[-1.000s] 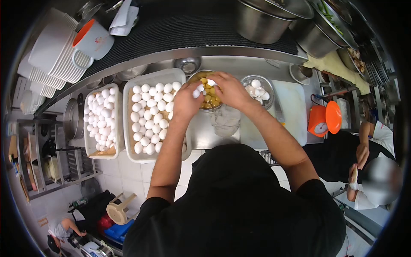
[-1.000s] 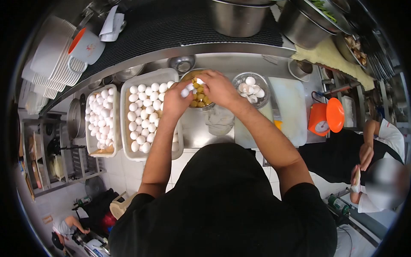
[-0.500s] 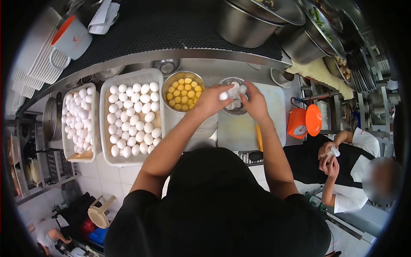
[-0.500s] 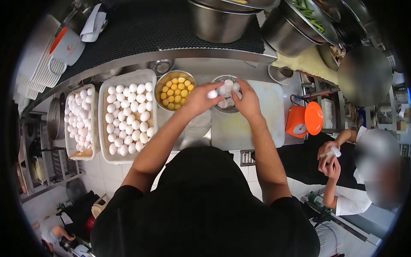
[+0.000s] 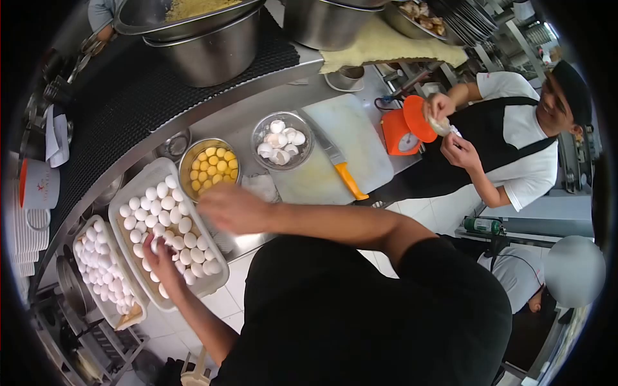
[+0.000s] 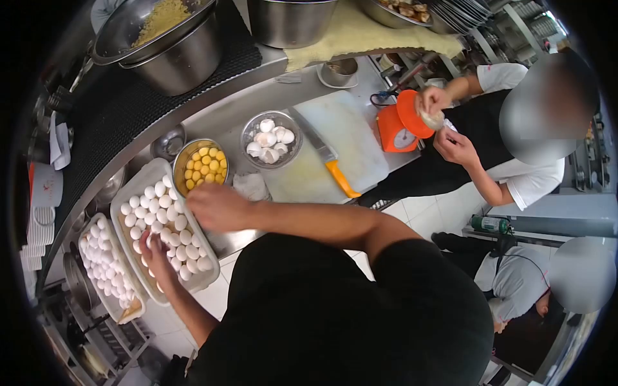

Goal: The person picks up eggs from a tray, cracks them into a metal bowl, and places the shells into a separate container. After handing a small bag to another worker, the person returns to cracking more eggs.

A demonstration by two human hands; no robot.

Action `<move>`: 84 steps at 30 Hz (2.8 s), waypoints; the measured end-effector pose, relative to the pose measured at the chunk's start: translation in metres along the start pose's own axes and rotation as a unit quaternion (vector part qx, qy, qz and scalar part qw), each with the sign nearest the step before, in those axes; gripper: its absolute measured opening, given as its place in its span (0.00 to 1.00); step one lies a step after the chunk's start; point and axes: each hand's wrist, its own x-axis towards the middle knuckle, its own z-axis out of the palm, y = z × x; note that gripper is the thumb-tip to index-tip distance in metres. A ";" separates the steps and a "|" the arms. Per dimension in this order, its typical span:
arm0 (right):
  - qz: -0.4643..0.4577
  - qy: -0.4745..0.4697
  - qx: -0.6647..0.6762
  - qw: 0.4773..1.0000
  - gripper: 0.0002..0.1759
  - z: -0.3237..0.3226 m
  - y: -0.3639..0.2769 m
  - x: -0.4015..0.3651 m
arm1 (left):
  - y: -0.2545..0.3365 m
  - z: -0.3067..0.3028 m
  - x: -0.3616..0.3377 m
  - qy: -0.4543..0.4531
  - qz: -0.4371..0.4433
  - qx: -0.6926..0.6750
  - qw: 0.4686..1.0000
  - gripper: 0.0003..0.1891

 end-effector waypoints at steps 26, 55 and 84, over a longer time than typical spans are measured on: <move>-0.037 -0.525 -0.265 0.808 0.22 0.198 -0.022 0.064 | -0.057 -0.043 -0.067 0.126 0.119 0.192 0.966 0.27; 0.000 0.033 0.109 0.993 0.29 0.037 -0.032 0.060 | 0.023 0.042 -0.025 -0.087 0.109 0.079 0.987 0.20; 0.342 -0.140 0.403 0.837 0.23 0.001 -0.010 0.045 | 0.064 0.067 -0.036 -0.152 0.152 0.137 0.967 0.28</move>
